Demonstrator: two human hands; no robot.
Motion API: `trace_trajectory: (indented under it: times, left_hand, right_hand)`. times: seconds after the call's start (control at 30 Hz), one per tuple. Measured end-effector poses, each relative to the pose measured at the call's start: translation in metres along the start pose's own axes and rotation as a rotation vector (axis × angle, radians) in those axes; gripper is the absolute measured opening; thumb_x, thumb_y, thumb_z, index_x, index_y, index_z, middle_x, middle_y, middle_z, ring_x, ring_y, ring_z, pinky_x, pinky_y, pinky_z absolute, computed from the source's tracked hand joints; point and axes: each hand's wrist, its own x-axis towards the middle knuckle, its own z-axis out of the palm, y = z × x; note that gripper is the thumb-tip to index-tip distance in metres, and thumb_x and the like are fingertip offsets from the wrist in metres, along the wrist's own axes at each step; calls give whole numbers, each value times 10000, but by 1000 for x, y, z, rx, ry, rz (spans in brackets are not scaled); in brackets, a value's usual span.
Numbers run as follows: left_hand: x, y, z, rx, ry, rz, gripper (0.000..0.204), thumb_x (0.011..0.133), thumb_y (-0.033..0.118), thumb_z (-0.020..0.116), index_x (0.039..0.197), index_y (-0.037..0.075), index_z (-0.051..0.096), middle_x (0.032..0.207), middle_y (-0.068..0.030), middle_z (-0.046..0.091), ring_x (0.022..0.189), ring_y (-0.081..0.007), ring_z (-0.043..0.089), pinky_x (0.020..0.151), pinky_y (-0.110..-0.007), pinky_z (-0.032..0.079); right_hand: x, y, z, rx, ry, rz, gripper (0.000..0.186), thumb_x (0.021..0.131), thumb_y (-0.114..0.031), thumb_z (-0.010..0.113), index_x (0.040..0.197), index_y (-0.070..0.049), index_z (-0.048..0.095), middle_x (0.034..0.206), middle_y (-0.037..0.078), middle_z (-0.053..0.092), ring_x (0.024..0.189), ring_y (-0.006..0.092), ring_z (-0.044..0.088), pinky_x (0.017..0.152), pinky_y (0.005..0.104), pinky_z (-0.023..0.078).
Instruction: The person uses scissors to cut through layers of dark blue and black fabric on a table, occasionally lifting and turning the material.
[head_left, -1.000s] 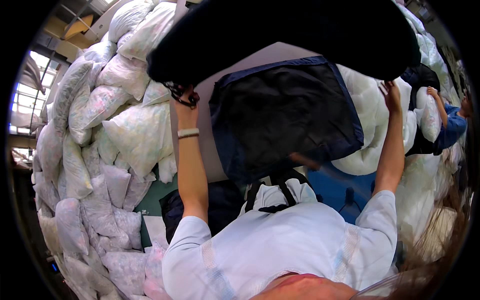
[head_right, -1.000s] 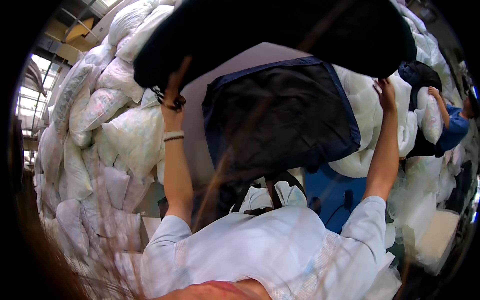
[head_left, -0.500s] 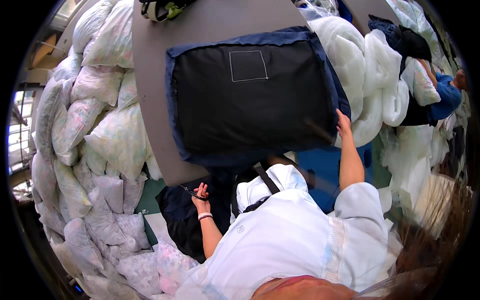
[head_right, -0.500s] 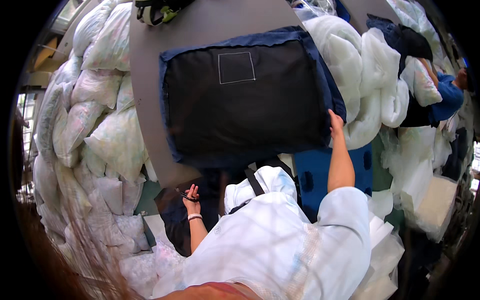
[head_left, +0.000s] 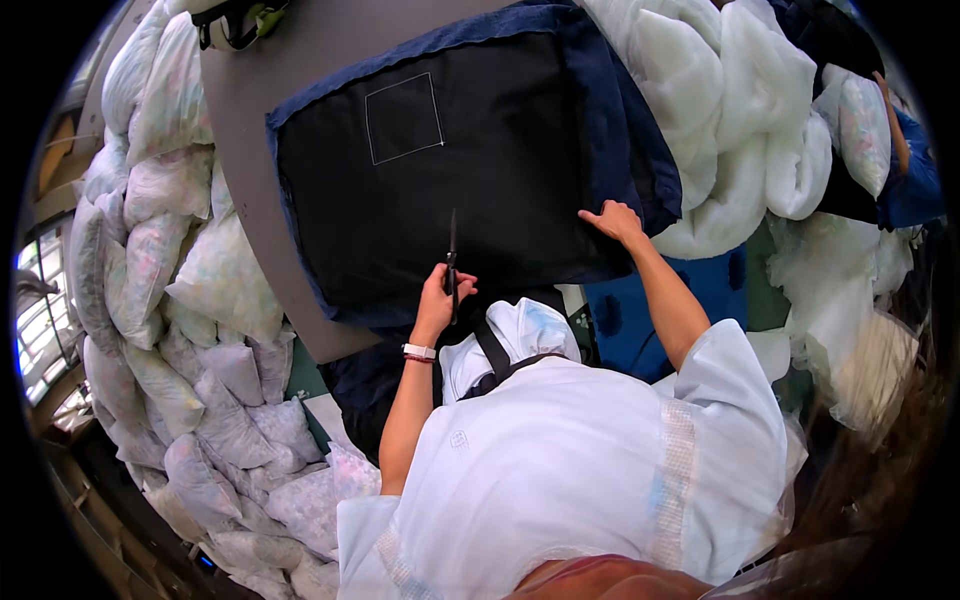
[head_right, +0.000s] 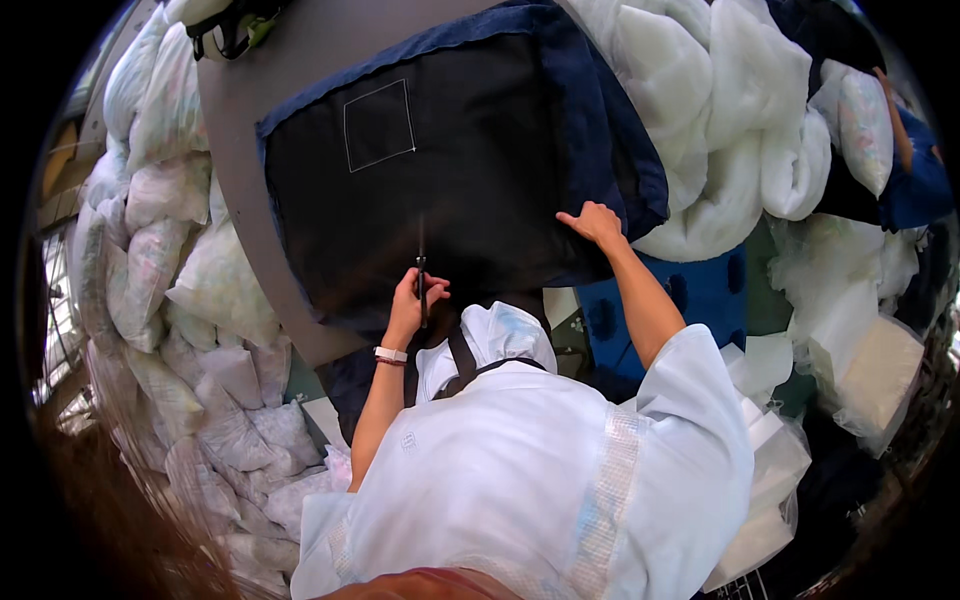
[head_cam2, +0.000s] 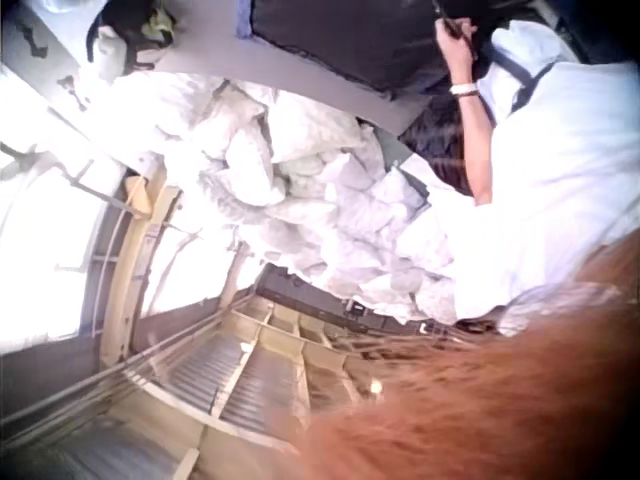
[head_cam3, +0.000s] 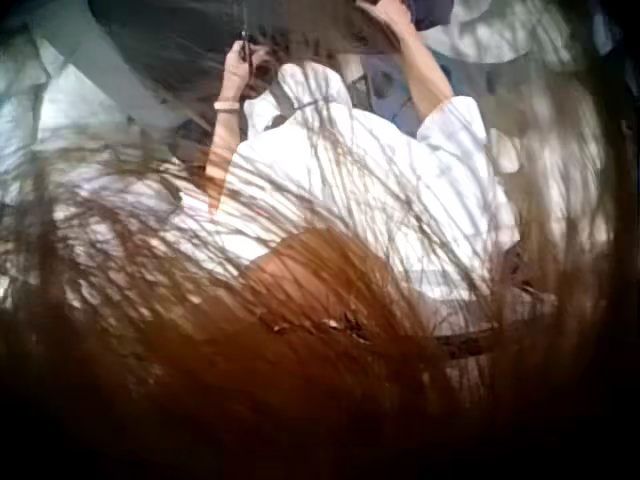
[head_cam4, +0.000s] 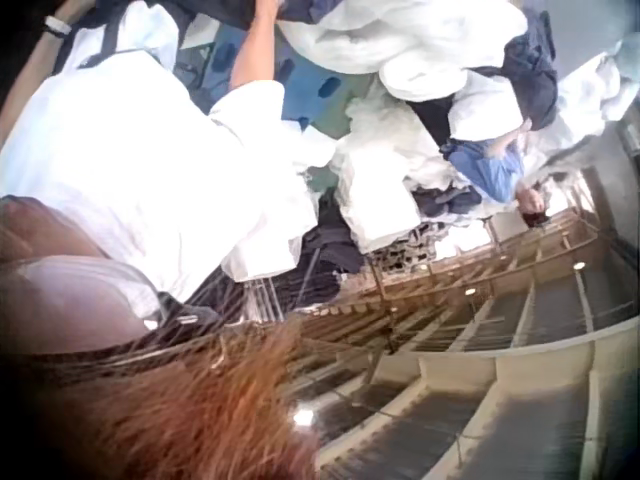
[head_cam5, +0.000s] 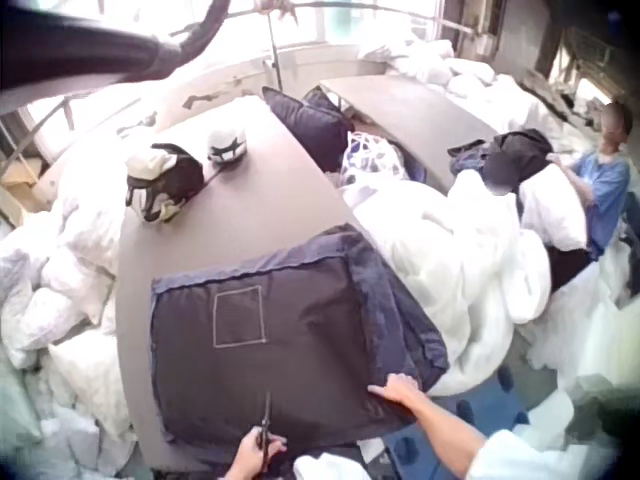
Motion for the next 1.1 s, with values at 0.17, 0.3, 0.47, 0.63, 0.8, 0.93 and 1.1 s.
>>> trace_trajectory:
  times: [0.17,0.3,0.47,0.63,0.8,0.93,1.1]
  left_hand:
    - [27,16,46,175,-86,-30,188,813,46,633,899,-12,477,873,-126,645,767,-165,638,724,-285,512]
    - [29,22,44,234,-47,-21,196,795,29,637,897,-16,476,857,-122,653,761,-169,640,713,-282,514]
    - [30,-8,-6,658,674,128,163,749,45,651,856,2,536,687,-95,608,625,-193,600,608,-309,466]
    - [4,-58,-121,573,1185,-72,270,711,125,712,895,28,540,762,-91,613,734,-254,611,701,-367,468]
    - [-33,-102,-241,531,1253,-348,323,672,202,754,821,36,521,805,-131,615,804,-315,605,746,-409,464]
    - [-29,-127,-307,612,1135,-299,294,679,181,747,781,31,516,785,-132,607,757,-296,614,710,-394,473]
    - [4,-131,-343,204,805,-259,239,718,28,681,888,-25,523,760,-71,584,687,-179,576,626,-308,467]
  right_hand:
    - [3,3,29,-106,-35,-143,330,771,-301,583,915,-12,651,975,220,634,929,386,609,823,452,490]
    - [22,25,46,90,-26,-100,198,745,-233,588,858,-90,665,882,163,654,885,332,623,812,426,489]
    - [25,73,45,310,74,-179,215,758,-244,595,829,-45,635,776,148,644,770,298,633,709,378,482]
    - [5,80,70,520,144,-216,189,801,-212,580,846,-34,625,741,112,639,721,238,631,688,331,479]
    - [-6,54,110,708,345,-126,179,802,-160,591,930,-35,606,819,97,638,797,201,613,736,307,463]
    - [-46,24,118,577,406,3,221,782,-164,599,971,-53,585,828,96,620,787,241,597,778,348,466]
    - [-108,-80,106,160,981,-121,236,731,-96,549,960,-41,571,1006,154,555,990,345,478,898,419,378]
